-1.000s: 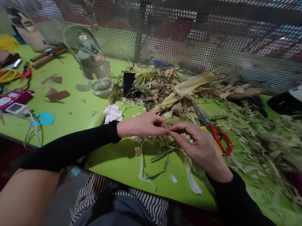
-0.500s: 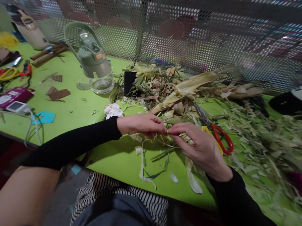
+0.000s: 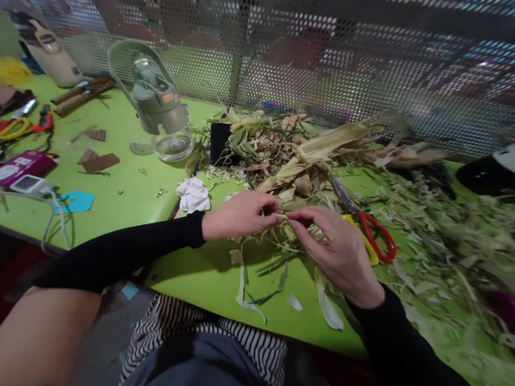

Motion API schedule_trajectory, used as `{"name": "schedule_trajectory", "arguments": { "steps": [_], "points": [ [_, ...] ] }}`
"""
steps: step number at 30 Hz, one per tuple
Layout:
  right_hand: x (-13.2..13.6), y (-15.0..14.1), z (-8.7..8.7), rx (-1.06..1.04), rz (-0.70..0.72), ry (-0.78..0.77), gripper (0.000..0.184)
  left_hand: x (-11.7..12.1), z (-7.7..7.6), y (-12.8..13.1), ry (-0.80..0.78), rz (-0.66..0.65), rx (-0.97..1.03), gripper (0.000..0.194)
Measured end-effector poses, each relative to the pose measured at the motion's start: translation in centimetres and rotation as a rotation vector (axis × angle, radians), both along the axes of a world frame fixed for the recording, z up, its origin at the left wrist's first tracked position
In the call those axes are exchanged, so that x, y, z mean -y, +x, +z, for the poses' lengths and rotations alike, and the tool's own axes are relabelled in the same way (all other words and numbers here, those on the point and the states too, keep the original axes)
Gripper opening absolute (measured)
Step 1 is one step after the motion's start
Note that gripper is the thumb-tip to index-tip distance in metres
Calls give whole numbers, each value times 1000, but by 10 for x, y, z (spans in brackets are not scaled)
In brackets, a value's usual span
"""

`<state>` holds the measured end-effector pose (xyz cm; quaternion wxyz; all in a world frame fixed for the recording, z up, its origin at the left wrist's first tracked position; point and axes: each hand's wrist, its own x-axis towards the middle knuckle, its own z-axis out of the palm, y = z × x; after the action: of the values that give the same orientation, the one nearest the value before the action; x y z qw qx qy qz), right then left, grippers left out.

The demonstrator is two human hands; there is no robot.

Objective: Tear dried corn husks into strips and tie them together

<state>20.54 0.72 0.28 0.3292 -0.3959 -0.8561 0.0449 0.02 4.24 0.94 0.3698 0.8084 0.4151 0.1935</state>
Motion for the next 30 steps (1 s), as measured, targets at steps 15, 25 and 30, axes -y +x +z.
{"name": "schedule_trajectory", "arguments": {
  "steps": [15, 25, 30],
  "points": [
    [-3, 8, 3, -164, -92, -250, 13, 0, 4, -14, 236, -46, -154, 18],
    [-12, 13, 5, -471, -336, -489, 22, -20, 6, -30, 213, 151, -400, 32],
    [-12, 8, 2, -479, -323, -522, 21, -16, -9, -21, 162, 211, -298, 25]
  ]
}}
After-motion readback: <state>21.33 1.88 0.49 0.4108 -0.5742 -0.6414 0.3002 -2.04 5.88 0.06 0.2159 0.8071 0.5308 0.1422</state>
